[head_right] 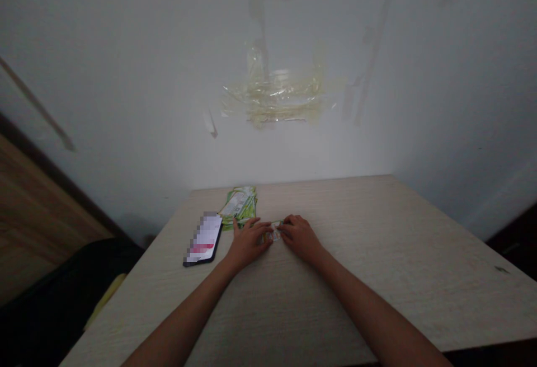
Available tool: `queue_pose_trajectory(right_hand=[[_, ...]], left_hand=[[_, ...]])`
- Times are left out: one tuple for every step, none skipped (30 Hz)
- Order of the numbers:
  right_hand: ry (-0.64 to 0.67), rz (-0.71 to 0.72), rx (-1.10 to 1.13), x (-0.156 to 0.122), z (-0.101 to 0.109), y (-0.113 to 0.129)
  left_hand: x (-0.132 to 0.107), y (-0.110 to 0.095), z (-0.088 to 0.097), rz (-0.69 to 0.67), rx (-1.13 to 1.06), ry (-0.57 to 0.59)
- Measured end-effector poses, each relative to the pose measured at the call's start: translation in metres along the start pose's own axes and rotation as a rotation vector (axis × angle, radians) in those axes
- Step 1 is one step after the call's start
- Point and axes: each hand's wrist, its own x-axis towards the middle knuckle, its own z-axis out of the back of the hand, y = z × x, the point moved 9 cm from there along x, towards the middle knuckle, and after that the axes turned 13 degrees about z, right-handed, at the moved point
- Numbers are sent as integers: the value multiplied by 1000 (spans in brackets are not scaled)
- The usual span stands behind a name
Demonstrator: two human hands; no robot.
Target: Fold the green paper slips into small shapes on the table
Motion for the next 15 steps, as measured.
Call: queue_pose_trajectory(right_hand=[[0,-3,-1,0,0,0],[1,-4,0,0,0,0],[1,-2,1,0,0,0],[1,1,2,0,0,0],[0,7,4,0,0,0],[-3,13,6,0,0,0],[-8,18,9,0,0,0],[-16,22,16,0,0,-1],[-25,26,26,0,0,-2],[-33,29,40,0,-1,-2],[-39,32,56,0,-1,-3],[-45,33,73,0,-2,-3],[-49,35,90,0,-2,-4],[-53,35,105,-1,-2,-4],[-59,35,119,-1,-2,-3]], left_hand=[[0,0,0,-3,0,0],[0,-1,0,-6,1,0],[0,-1,0,-10,3,0],[0,-1,0,-13,5,0],[0,-1,0,-14,7,0],[1,-1,-1,-15,8,-1],[1,0,-1,-15,7,-2],[1,0,-1,-15,3,-3],[2,1,-1,-16,-3,-4],[2,1,0,-19,-11,-5],[2,1,0,-23,-19,-4],[2,0,0,-27,-26,-3],[2,0,1,-30,-32,-3],[2,0,1,-32,-36,-5],[2,0,1,-32,-39,-10]])
